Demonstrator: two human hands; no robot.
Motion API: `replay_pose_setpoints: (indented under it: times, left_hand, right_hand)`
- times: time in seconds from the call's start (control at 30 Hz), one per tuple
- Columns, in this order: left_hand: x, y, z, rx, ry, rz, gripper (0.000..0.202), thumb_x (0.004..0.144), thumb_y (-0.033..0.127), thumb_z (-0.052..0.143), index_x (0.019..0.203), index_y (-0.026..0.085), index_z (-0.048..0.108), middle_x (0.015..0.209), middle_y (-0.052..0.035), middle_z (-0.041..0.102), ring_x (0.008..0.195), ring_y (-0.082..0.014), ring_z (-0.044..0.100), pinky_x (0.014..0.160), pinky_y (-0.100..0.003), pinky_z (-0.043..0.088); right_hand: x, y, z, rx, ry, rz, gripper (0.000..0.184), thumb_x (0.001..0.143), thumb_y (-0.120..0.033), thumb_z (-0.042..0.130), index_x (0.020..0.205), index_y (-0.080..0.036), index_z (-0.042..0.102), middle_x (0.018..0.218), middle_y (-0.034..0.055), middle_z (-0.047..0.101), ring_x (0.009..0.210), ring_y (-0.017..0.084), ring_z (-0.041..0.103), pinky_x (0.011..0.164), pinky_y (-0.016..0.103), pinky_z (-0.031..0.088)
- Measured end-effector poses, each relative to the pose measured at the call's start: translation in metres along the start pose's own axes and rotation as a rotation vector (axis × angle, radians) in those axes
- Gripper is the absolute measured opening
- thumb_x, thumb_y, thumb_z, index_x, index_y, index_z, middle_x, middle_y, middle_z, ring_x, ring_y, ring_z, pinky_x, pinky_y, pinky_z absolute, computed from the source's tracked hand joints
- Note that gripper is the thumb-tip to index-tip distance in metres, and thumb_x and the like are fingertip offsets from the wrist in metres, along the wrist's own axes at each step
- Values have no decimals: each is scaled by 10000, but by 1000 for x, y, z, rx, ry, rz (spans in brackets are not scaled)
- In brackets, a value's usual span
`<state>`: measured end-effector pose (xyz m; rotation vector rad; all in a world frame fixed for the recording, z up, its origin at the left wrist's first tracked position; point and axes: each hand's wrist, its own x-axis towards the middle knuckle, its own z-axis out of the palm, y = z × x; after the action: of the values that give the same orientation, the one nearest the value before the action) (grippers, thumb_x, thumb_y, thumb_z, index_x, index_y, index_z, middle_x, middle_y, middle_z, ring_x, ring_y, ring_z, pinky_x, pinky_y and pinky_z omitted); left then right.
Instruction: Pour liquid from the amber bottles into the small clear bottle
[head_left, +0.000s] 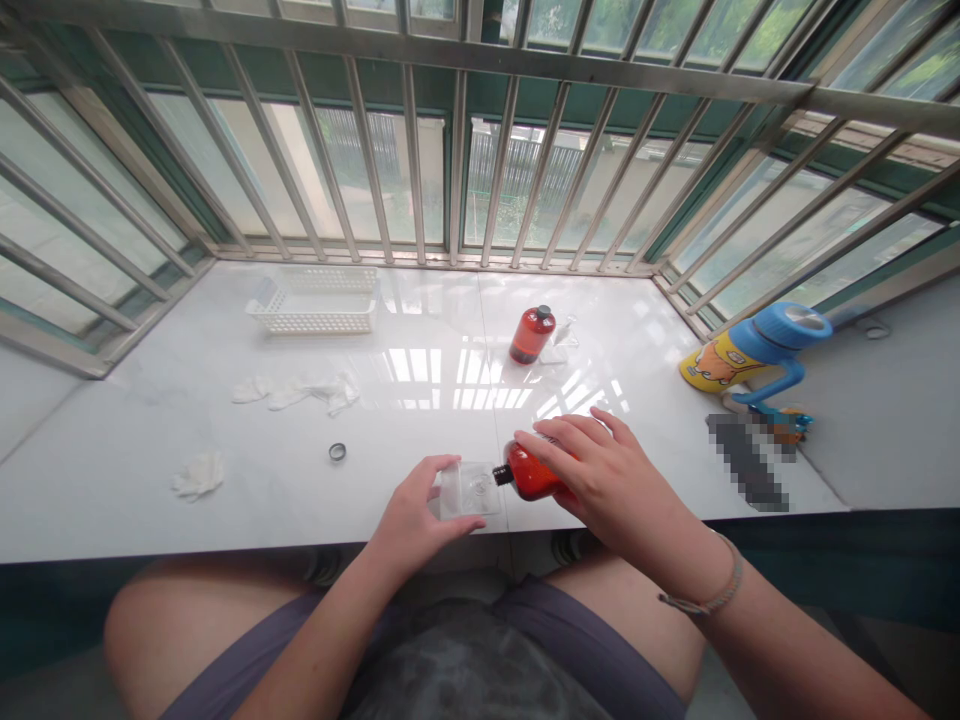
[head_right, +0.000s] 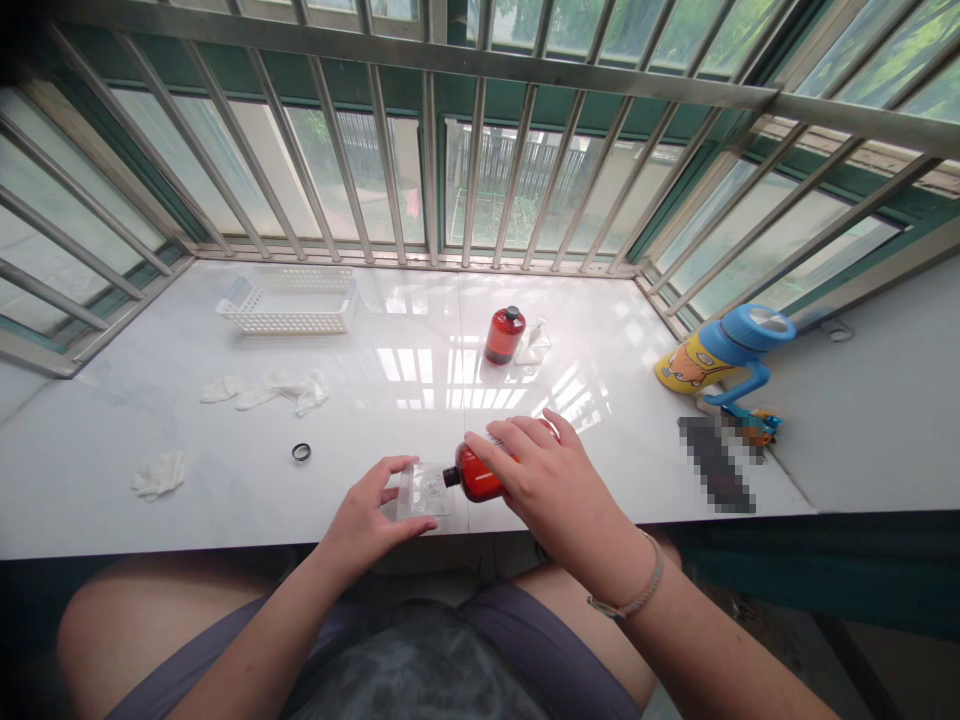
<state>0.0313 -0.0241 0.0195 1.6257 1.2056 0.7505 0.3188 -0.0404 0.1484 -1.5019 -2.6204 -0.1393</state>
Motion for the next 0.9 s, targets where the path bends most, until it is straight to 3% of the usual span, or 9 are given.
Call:
replay_pose_setpoints:
  times: [0.9]
  left_hand:
    - [0,-4,1,2,-14,-2,737,747,503,971,1375,295,646,1399,-93,686,1312,-336,679,1082,-538,634]
  right_hand:
    - [1,0,0,-20,0,0,627,937,-58,658,1503,-309,562,1405,72,708,1288,318,631,1174,544,337]
